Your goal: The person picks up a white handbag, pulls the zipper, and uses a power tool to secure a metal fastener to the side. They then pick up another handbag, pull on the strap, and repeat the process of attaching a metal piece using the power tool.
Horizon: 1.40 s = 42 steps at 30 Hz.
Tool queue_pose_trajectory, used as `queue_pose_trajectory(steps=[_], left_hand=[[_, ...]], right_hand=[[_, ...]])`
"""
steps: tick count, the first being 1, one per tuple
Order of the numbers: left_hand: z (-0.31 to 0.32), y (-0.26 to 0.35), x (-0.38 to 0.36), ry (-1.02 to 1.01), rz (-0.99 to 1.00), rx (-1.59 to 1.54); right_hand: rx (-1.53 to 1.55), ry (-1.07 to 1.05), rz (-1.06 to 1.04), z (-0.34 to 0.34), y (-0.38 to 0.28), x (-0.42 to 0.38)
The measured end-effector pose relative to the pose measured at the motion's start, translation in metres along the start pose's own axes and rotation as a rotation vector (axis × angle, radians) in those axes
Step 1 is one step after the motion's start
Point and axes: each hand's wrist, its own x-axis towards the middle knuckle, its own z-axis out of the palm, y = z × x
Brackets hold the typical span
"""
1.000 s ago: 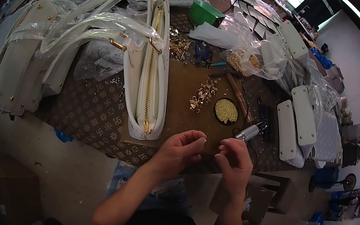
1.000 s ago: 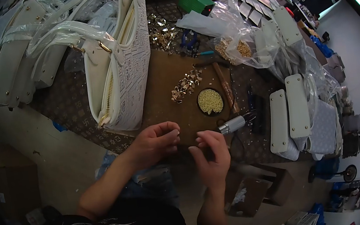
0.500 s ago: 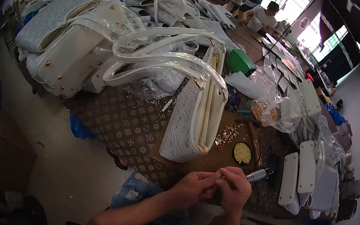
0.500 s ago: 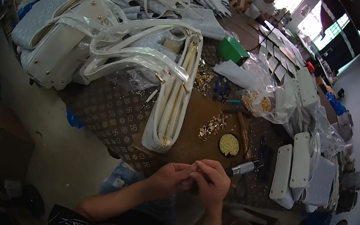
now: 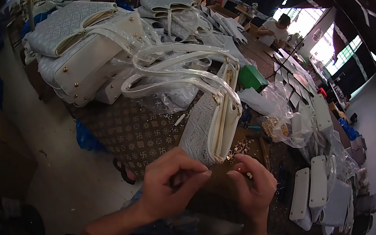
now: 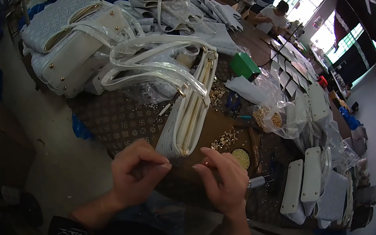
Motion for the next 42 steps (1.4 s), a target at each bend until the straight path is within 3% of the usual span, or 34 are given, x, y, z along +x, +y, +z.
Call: queue_pose_trajectory(steps=[6, 8, 11, 13, 16, 20, 23, 27, 29, 34, 40, 42], left_hand=[[-0.008, 0.006, 0.047, 0.019, 0.268, 0.200], [-0.007, -0.002, 0.052, -0.118, 0.268, 0.124], [-0.015, -0.002, 0.060, -0.237, 0.264, 0.159], [-0.019, 0.003, 0.065, -0.273, 0.265, 0.217], [-0.025, 0.017, 0.074, -0.342, 0.221, 0.315], [-0.031, 0.016, 0.087, -0.480, 0.234, 0.464], [-0.034, 0.013, 0.100, -0.606, 0.211, 0.385], [-0.032, 0.012, 0.101, -0.633, 0.181, 0.362], [-0.031, 0.008, 0.095, -0.541, 0.228, 0.393], [-0.039, 0.013, 0.093, -0.487, 0.128, 0.309], [-0.042, 0.006, 0.091, -0.471, 0.145, 0.306], [-0.043, 0.005, 0.091, -0.457, 0.166, 0.314]], right_hand=[[-0.124, -0.189, -0.262, 0.003, -0.006, 0.037], [-0.139, -0.216, -0.283, 0.002, -0.006, 0.040], [-0.084, -0.217, -0.201, 0.001, -0.008, 0.040], [0.055, -0.192, -0.012, 0.004, -0.002, 0.034], [0.088, -0.140, 0.108, 0.008, -0.003, 0.033], [0.124, -0.130, 0.161, 0.010, -0.001, 0.033], [0.140, -0.122, 0.187, 0.010, -0.001, 0.036], [0.173, -0.176, 0.234, 0.001, -0.001, 0.042], [0.185, -0.231, 0.243, -0.006, 0.003, 0.048], [0.154, -0.414, -0.042, -0.012, 0.013, 0.062], [0.037, -0.340, 0.110, -0.004, 0.002, 0.069], [0.023, -0.358, 0.064, -0.003, 0.003, 0.072]])
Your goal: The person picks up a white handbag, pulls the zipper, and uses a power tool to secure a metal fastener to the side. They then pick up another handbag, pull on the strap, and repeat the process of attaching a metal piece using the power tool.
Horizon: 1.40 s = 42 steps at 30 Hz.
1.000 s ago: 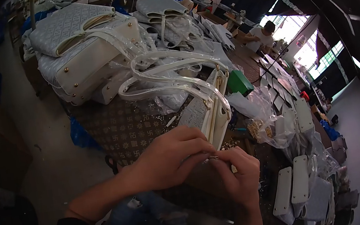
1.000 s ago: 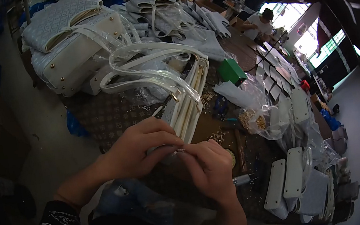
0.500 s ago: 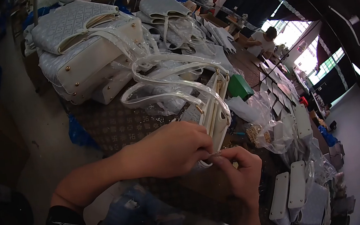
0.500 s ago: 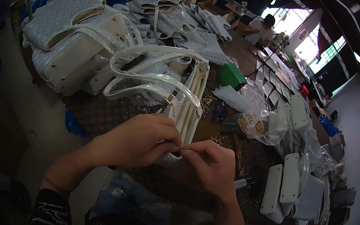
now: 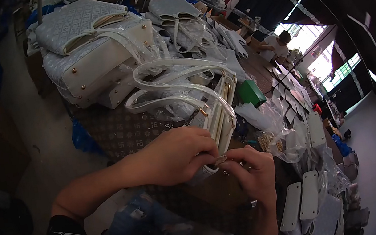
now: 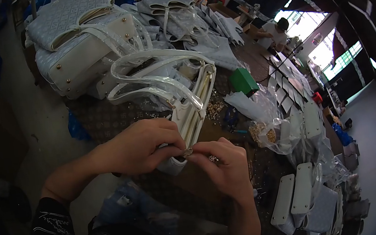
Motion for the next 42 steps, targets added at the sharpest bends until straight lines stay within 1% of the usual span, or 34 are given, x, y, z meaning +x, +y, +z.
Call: queue_pose_trajectory(steps=[3, 5, 7, 12, 14, 15, 17, 18, 20, 21, 23, 24, 25, 26, 27, 29, 33, 35, 39, 41, 42], left_hand=[[-0.001, 0.002, 0.001, -0.015, 0.003, -0.003], [-0.002, 0.005, 0.002, -0.027, -0.043, -0.014], [0.001, 0.006, 0.003, -0.007, -0.038, 0.010], [0.009, 0.004, 0.004, 0.034, -0.043, 0.046], [0.011, 0.004, 0.005, 0.056, -0.020, 0.118], [0.011, 0.007, 0.005, 0.053, -0.024, 0.116], [0.011, 0.015, 0.007, 0.046, -0.001, 0.288], [0.012, 0.016, 0.007, 0.043, -0.006, 0.284], [0.015, 0.017, 0.008, 0.088, 0.073, 0.363], [0.015, 0.016, 0.007, 0.085, 0.072, 0.363], [0.016, 0.013, 0.007, 0.078, 0.075, 0.283], [0.016, 0.012, 0.007, 0.077, 0.077, 0.285], [0.016, 0.011, 0.007, 0.073, 0.048, 0.225], [0.016, 0.011, 0.007, 0.070, 0.017, 0.165], [0.015, 0.011, 0.007, 0.071, 0.015, 0.167], [0.009, 0.010, 0.010, -0.040, -0.063, 0.020], [0.004, 0.015, 0.015, -0.117, -0.110, -0.076], [0.008, 0.021, 0.016, -0.064, -0.184, -0.048], [0.022, 0.015, 0.014, 0.006, -0.227, -0.056], [0.027, 0.008, 0.010, 0.076, -0.082, -0.110], [0.030, 0.007, 0.009, 0.078, -0.078, -0.110]], right_hand=[[-0.034, -0.036, -0.066, -0.004, 0.003, 0.006], [-0.045, -0.057, -0.097, -0.006, 0.004, 0.009], [-0.016, -0.083, -0.009, -0.007, 0.003, 0.010], [-0.018, -0.069, 0.044, -0.005, 0.002, 0.008], [-0.028, -0.064, 0.070, -0.004, 0.003, 0.007], [0.017, -0.061, 0.101, -0.003, 0.003, 0.006], [0.064, -0.061, 0.136, -0.003, 0.003, 0.006], [0.086, -0.060, 0.134, -0.003, 0.001, 0.006], [0.109, -0.059, 0.135, -0.003, 0.001, 0.005], [0.157, -0.058, 0.154, -0.003, 0.002, 0.005], [0.205, -0.054, 0.168, -0.003, 0.003, 0.004], [0.270, -0.056, 0.212, -0.003, 0.002, 0.003], [0.334, -0.060, 0.256, -0.003, 0.002, 0.002], [0.334, -0.060, 0.253, -0.002, 0.003, 0.000], [0.388, -0.036, 0.269, 0.000, 0.005, -0.002], [0.441, -0.014, 0.286, 0.002, 0.006, -0.005], [0.533, 0.034, 0.322, 0.004, 0.005, -0.006], [0.560, 0.039, 0.340, 0.002, 0.004, -0.007], [0.579, -0.006, 0.370, 0.000, 0.005, -0.007], [0.569, -0.020, 0.368, -0.001, 0.004, -0.009], [0.554, -0.014, 0.392, -0.002, 0.002, -0.009]])
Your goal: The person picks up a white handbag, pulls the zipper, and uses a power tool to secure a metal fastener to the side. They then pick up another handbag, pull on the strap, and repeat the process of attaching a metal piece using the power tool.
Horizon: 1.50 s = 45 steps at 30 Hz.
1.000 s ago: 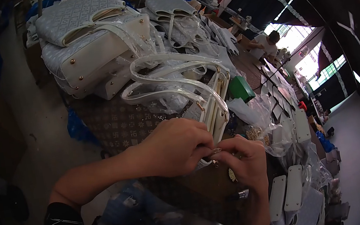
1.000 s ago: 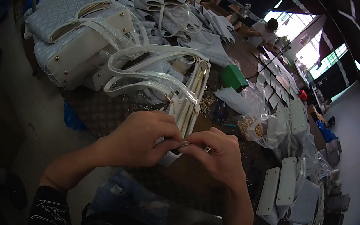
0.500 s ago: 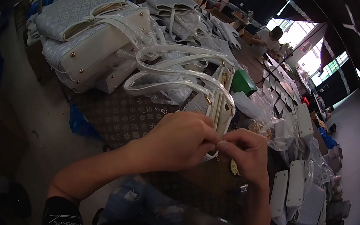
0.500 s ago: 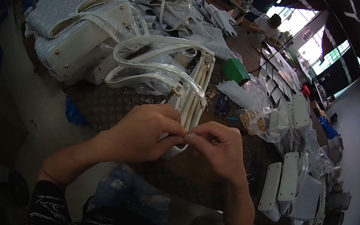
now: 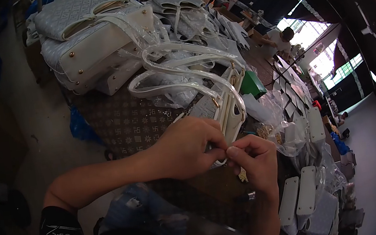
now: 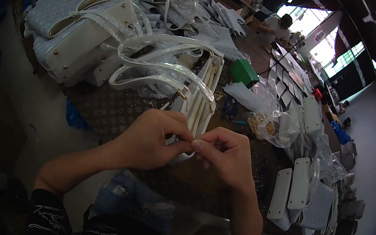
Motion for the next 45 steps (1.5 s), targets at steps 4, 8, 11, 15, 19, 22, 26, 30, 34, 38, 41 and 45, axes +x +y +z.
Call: queue_pose_trajectory(steps=[4, 8, 11, 15, 19, 22, 26, 30, 34, 38, 41, 45], left_hand=[[0.006, -0.004, -0.003, 0.060, 0.006, -0.058], [0.008, -0.002, -0.004, 0.045, -0.024, -0.068], [0.010, -0.006, -0.005, 0.071, 0.005, -0.089], [0.007, -0.006, -0.007, 0.063, -0.010, -0.125], [0.006, -0.006, -0.007, 0.056, -0.001, -0.102], [0.005, -0.007, -0.008, 0.055, 0.007, -0.092], [0.003, -0.005, -0.009, 0.038, -0.021, -0.082], [0.004, -0.006, -0.009, 0.062, 0.011, -0.065], [0.000, 0.000, -0.009, 0.052, -0.048, -0.129], [0.000, -0.006, -0.009, 0.025, -0.004, -0.077], [0.002, -0.008, -0.009, 0.057, 0.021, -0.064], [0.004, -0.008, -0.010, 0.066, -0.006, -0.054]], right_hand=[[-0.002, 0.200, -0.069, -0.008, 0.008, -0.003], [-0.018, 0.223, -0.076, -0.020, 0.013, -0.007], [-0.059, 0.185, -0.114, -0.017, 0.013, -0.009], [-0.016, 0.204, -0.182, -0.008, 0.005, -0.014], [0.073, 0.161, -0.241, -0.003, -0.002, -0.014], [-0.227, 0.135, -0.443, -0.003, -0.001, -0.006], [-0.210, 0.122, -0.357, 0.005, -0.008, -0.007], [-0.370, 0.110, -0.424, 0.008, -0.013, -0.005], [-0.497, 0.069, -0.477, 0.009, -0.016, -0.004], [-0.610, 0.050, -0.543, 0.013, -0.026, -0.004], [-0.714, 0.045, -0.575, 0.015, -0.033, -0.005], [-0.799, 0.004, -0.566, 0.014, -0.040, -0.003]])
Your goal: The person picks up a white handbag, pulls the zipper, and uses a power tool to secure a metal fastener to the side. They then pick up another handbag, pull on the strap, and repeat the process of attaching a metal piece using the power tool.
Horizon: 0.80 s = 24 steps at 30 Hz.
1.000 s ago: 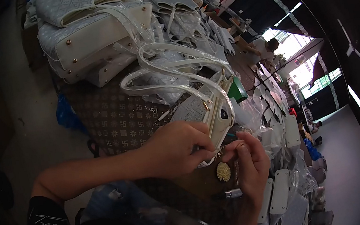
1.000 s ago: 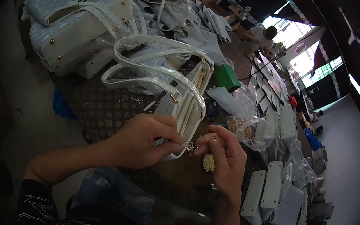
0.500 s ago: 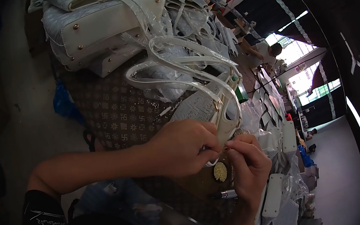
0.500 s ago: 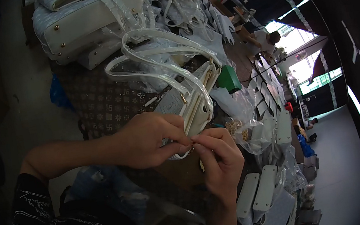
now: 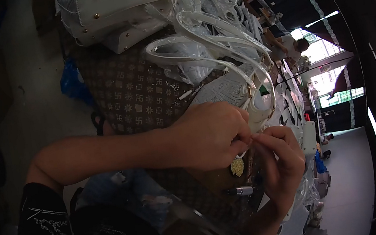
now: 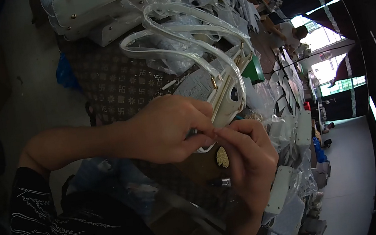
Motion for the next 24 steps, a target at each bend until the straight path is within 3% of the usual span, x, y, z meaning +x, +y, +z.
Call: queue_pose_trajectory(steps=[11, 19, 24], left_hand=[[0.001, -0.001, 0.000, 0.008, -0.005, -0.023], [-0.003, 0.000, -0.001, -0.004, -0.004, -0.029], [-0.001, -0.003, 0.000, 0.006, 0.028, -0.051]], right_hand=[[0.090, -0.051, 0.134, -0.005, 0.002, 0.007], [0.353, -0.039, 0.426, -0.007, 0.000, 0.006], [0.394, -0.066, 0.443, -0.010, 0.007, 0.003]])
